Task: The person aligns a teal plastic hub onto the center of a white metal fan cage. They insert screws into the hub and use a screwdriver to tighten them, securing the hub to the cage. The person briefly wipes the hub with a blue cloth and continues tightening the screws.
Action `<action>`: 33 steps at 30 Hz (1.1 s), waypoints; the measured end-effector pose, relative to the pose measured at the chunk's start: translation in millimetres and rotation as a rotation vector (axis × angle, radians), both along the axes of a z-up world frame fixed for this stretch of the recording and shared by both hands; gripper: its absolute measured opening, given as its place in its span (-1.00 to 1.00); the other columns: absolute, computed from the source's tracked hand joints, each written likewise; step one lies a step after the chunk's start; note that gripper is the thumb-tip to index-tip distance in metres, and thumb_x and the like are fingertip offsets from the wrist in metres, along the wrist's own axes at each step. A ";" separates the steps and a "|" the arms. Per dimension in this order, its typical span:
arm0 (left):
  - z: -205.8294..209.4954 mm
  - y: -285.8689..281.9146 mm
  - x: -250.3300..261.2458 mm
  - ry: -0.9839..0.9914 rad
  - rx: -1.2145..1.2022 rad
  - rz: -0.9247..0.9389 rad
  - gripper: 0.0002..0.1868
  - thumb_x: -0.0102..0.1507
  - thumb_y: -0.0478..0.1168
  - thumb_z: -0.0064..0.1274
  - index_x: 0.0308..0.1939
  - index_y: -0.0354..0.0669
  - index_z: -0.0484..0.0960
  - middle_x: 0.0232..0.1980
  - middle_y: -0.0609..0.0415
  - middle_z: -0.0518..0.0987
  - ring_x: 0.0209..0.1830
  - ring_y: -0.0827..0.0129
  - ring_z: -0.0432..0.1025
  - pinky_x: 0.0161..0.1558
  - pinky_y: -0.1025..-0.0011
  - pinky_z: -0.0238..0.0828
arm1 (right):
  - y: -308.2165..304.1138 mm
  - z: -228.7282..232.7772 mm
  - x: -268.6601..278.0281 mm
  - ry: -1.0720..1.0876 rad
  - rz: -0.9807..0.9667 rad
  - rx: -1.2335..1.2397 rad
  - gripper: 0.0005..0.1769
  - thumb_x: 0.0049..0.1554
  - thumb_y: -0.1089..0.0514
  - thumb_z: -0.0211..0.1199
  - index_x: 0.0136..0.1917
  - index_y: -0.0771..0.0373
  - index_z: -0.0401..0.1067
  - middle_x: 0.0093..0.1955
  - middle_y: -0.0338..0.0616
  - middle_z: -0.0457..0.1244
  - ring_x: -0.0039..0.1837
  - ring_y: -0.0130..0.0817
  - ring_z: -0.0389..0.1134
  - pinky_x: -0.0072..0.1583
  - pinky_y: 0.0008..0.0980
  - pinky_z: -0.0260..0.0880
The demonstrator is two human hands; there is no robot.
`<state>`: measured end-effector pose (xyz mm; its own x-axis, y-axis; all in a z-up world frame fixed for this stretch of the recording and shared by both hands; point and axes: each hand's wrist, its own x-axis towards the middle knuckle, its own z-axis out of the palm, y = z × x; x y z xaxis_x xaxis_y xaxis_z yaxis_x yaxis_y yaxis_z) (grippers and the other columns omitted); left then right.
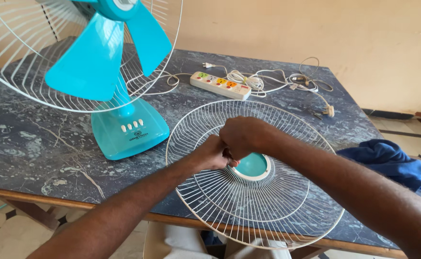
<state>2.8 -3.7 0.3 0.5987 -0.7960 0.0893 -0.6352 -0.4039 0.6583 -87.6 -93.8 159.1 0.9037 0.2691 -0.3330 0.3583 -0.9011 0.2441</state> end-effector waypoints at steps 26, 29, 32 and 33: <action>-1.9 5.2 4.4 -0.090 -0.070 -0.116 -0.75 0.11 -0.17 0.39 -0.16 -0.09 0.76 -0.23 0.11 0.77 -0.21 0.43 0.67 -0.10 0.42 0.58 | -28.4 -5.8 -5.5 -0.122 0.218 -0.062 -0.72 -0.08 0.17 0.38 -0.04 0.02 0.64 -0.17 -0.11 0.44 -0.06 -0.13 0.48 -0.10 -0.13 0.49; 2.8 10.4 -4.6 -0.096 -0.067 -0.133 -0.66 0.12 -0.10 0.37 -0.06 -0.08 0.74 -0.05 -0.07 0.75 -0.15 0.33 0.69 -0.06 0.40 0.59 | -46.2 2.6 -15.7 -0.101 0.159 0.096 -0.64 -0.06 0.10 0.44 0.07 -0.05 0.59 -0.09 -0.14 0.44 0.02 -0.11 0.45 -0.01 -0.05 0.46; 12.7 13.7 -19.8 -0.142 0.168 -0.039 -0.32 0.09 0.06 0.40 0.21 -0.10 0.57 0.25 -0.38 0.47 0.10 -0.06 0.50 0.09 0.18 0.52 | -71.9 18.3 -22.0 -0.134 0.092 0.158 -0.62 0.00 -0.10 0.48 0.08 -0.03 0.57 -0.05 -0.13 0.44 0.10 -0.14 0.43 0.08 -0.05 0.42; 14.5 14.9 -24.6 -0.148 0.280 0.016 -0.16 0.12 0.14 0.41 0.34 -0.15 0.44 0.35 -0.49 0.32 0.29 -0.24 0.31 0.20 0.03 0.43 | -83.0 24.4 -21.2 -0.149 0.017 0.221 -0.59 0.02 -0.10 0.42 0.14 -0.05 0.55 -0.02 -0.14 0.45 0.09 -0.16 0.45 0.08 -0.03 0.43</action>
<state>-21.8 11.2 14.8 0.6084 -0.7924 -0.0445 -0.7079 -0.5672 0.4210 -108.8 -176.9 183.5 0.9330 0.3363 -0.1284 0.3490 -0.9325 0.0932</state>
